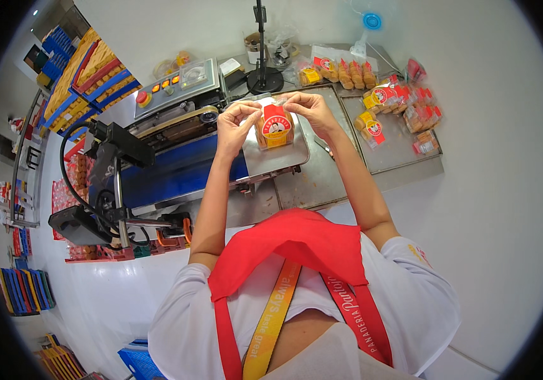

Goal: The person places buns into clear plastic bags, seals them using a heat-sealing machine, and stacks the packaged buns into a red crate. The person repeats this process for multiple buns throughout the clip.

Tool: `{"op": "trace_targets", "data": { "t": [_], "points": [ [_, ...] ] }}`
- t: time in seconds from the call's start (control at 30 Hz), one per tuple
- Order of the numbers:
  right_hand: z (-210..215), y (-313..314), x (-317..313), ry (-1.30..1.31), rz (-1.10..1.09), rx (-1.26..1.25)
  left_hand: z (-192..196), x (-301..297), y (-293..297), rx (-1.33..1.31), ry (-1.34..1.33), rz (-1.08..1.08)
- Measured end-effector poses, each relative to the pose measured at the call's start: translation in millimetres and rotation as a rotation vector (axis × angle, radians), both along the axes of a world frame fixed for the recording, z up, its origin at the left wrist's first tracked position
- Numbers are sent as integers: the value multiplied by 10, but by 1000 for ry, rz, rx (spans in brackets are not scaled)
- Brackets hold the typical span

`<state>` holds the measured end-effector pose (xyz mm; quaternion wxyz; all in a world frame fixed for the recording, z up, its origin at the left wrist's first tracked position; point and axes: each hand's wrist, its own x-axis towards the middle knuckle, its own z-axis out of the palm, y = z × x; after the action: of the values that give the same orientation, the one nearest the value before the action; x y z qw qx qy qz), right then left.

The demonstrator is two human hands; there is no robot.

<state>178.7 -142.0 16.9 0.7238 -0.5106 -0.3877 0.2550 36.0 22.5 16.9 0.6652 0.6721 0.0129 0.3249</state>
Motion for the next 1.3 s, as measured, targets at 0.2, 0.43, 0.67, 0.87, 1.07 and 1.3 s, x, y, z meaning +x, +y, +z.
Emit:
{"op": "trace_targets", "data": {
  "t": [0.2,0.43,0.67,0.87,1.07,1.3],
  "points": [
    [-92,59,-45,96,-119,55,-73,15,117,2,18,20],
    [-70,-7,-275,59,-225,88,-6,-130,76,-92,108,-10],
    [-10,269,-83,-74,-259,-26,252,-78,212,112,241,166],
    [-639,940,447,-323,-480,-448,-144,422,634,723,599,428],
    [-470,980,316,-756,-523,-559,-144,455,599,871,704,485],
    [-278,986,251,-1460,-293,-630,-154,460,569,845,797,481]
  ]
}}
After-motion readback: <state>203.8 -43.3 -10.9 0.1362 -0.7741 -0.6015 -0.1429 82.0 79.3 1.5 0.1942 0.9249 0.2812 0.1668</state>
